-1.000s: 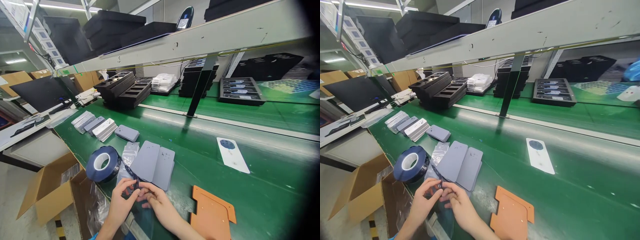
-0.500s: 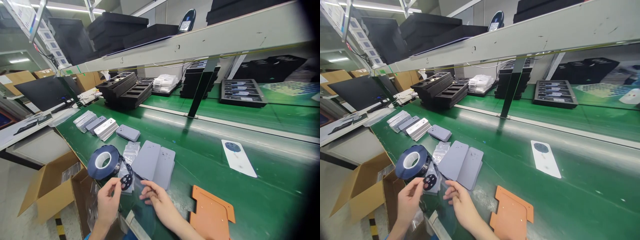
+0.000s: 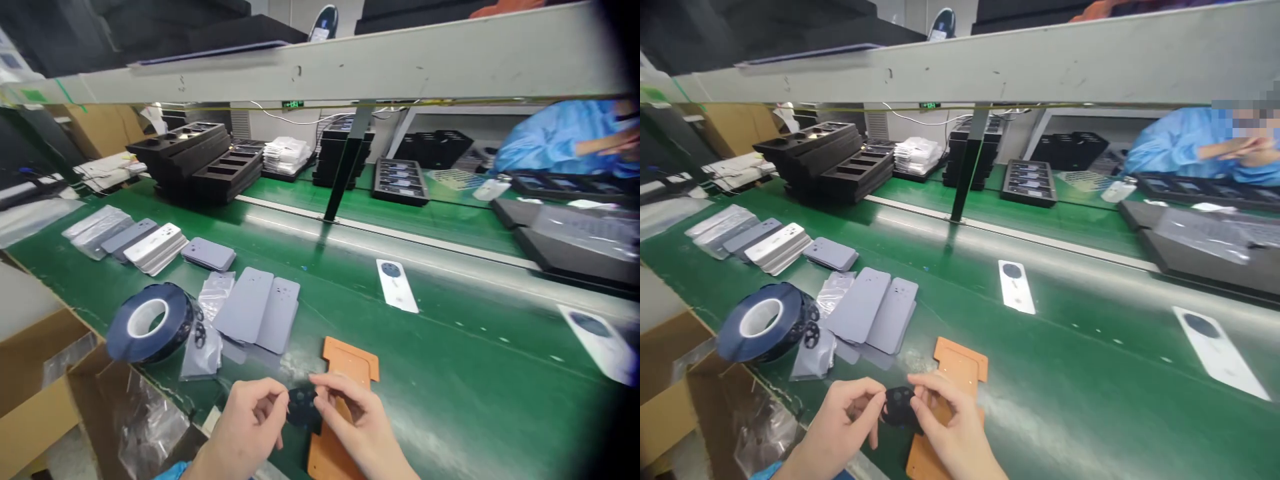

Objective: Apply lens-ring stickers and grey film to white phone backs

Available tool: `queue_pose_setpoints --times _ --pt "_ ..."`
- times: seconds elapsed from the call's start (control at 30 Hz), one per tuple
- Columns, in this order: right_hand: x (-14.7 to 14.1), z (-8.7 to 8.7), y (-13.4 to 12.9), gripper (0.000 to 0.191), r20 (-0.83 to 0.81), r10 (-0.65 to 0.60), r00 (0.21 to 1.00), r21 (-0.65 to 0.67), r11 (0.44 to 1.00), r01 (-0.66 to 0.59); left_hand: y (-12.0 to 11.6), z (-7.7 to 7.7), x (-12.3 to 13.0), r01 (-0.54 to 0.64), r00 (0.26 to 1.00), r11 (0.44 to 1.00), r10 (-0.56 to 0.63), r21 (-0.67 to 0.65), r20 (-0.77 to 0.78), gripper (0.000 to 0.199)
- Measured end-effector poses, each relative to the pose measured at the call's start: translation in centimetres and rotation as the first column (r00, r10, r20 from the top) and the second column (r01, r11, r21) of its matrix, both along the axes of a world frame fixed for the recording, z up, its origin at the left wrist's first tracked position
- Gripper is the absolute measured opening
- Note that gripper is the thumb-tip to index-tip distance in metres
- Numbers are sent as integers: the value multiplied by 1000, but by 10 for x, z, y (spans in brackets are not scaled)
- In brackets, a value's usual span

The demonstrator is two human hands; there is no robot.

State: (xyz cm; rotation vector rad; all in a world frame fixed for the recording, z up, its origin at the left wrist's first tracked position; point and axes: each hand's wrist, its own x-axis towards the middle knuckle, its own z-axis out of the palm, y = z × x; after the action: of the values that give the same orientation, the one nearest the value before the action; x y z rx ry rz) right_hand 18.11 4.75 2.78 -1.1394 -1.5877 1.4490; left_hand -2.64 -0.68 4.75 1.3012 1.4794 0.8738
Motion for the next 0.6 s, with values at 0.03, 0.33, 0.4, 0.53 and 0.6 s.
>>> queue_pose_setpoints --times 0.03,0.33,0.4,0.53,0.6 --pt "11 -4 -2 29 40 -39 998 21 999 38 1 -3 7 31 999 999 -31 10 -19 29" --pt "58 -43 17 39 282 -471 836 200 881 429 29 -36 47 197 932 920 -68 340 -355 30" --pt "58 -47 18 33 301 -463 834 231 884 407 34 -43 51 246 915 902 -95 355 -391 33" --pt "54 -49 16 26 317 -448 836 275 887 372 36 -51 54 311 890 868 -123 387 -438 35" --pt "53 -48 15 26 325 -448 833 290 885 363 35 -51 54 339 876 856 -136 390 -463 38"
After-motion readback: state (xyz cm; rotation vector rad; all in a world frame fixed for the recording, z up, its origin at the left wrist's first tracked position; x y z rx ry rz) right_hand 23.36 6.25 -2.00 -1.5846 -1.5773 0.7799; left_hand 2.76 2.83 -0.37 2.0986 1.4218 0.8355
